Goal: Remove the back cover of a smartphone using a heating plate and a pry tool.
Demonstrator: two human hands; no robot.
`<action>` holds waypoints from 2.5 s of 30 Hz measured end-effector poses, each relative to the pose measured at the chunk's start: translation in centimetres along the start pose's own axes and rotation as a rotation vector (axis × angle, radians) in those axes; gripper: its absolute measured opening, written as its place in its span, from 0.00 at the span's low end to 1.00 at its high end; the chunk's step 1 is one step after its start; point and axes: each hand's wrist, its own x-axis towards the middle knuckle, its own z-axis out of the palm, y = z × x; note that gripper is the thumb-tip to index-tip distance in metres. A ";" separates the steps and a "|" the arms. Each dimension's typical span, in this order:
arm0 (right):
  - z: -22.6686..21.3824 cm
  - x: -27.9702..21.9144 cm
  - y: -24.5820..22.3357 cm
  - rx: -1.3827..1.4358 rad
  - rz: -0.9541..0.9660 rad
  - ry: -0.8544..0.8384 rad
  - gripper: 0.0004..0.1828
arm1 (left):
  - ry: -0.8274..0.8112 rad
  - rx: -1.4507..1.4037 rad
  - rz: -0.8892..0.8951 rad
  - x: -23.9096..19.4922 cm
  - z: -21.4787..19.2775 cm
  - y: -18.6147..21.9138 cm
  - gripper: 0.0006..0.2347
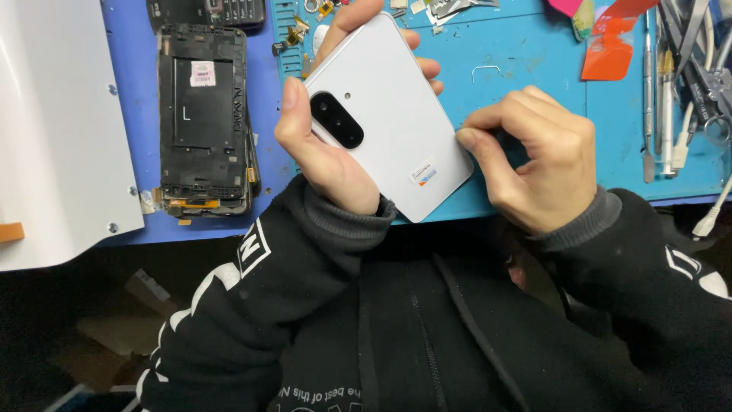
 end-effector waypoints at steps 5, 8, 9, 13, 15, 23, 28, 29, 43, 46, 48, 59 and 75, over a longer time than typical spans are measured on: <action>-0.4 0.0 0.0 -0.006 -0.010 -0.009 0.04 | -0.002 -0.055 -0.046 0.0 0.1 0.1 0.34; -0.8 -0.9 0.3 -0.030 0.006 -0.056 0.04 | 0.000 -0.028 -0.050 0.1 0.1 0.0 0.35; -1.0 -1.1 0.4 -0.041 0.012 -0.084 0.05 | 0.006 -0.014 -0.047 0.1 0.0 0.0 0.35; -1.1 -1.7 0.0 -0.071 -0.004 -0.099 0.05 | -0.033 -0.009 -0.030 -0.1 0.4 -0.2 0.36; -1.1 -1.5 -0.1 -0.087 0.002 -0.092 0.05 | 0.008 -0.089 -0.015 0.2 0.7 -0.3 0.35; -0.1 0.1 -0.4 0.005 0.054 0.013 0.04 | 0.106 -0.147 -0.033 0.8 1.4 -0.2 0.36; -0.1 1.8 -1.4 0.037 0.022 0.050 0.04 | 0.123 -0.162 -0.035 0.8 1.1 -0.5 0.35; 0.0 2.1 -1.6 0.049 0.026 0.065 0.04 | 0.110 -0.190 -0.055 0.7 1.1 -0.5 0.35; -0.3 -1.8 0.5 -0.001 0.084 -0.044 0.05 | 0.104 -0.139 -0.045 0.7 1.5 -0.2 0.36; -0.3 -2.0 0.6 -0.020 0.076 -0.062 0.05 | 0.081 -0.125 -0.028 0.6 1.4 -0.4 0.35; -0.3 -2.0 0.6 -0.032 0.081 -0.063 0.04 | 0.075 -0.149 -0.013 0.6 1.3 -0.4 0.36; -0.7 -1.7 0.2 0.117 0.220 -0.007 0.03 | 0.035 -0.501 -0.198 1.8 2.0 0.4 0.41; -0.4 -2.1 1.1 0.567 0.489 -0.078 0.07 | 0.010 -0.257 -0.268 0.1 1.2 -0.4 0.42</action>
